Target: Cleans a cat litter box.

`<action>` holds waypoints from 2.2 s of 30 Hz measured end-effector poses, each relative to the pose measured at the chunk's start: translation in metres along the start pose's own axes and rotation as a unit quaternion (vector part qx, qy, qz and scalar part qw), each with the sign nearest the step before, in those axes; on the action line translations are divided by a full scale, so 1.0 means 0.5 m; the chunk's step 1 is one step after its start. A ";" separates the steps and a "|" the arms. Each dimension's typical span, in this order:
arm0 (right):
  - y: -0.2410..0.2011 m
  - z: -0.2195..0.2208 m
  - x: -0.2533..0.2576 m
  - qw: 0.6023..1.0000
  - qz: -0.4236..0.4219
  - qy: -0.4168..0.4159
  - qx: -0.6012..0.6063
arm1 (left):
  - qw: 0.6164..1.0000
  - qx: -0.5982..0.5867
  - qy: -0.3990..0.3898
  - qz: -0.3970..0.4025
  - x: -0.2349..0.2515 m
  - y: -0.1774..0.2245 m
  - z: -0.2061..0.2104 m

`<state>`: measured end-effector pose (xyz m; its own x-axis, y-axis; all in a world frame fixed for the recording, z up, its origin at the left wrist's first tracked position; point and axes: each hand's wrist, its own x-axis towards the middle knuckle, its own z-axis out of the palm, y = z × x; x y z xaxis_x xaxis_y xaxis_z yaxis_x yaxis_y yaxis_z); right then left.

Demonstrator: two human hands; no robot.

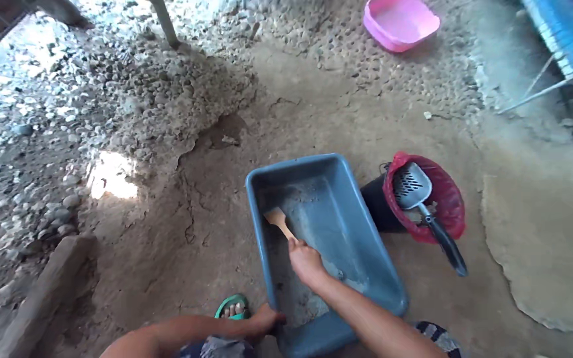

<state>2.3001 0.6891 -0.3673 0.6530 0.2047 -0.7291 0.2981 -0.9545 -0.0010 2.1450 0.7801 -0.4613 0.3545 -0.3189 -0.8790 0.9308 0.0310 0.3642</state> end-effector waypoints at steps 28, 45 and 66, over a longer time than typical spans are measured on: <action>0.699 -0.169 -0.077 0.906 0.240 0.184 0.298 | 0.990 -0.011 0.069 0.120 -0.093 0.087 -0.143; 0.355 0.012 -0.306 0.823 0.054 0.134 0.550 | 0.908 -0.078 0.181 0.370 -0.035 0.345 -0.260; 0.129 -0.010 -0.096 0.791 -0.013 0.181 0.584 | 0.885 0.021 0.190 0.423 -0.141 0.329 -0.146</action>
<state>2.2911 0.6189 -0.3289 0.8772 0.0743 -0.4743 -0.3937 -0.4540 -0.7993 2.2796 0.8766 -0.3618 0.9355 0.1446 -0.3225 0.3155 0.0694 0.9464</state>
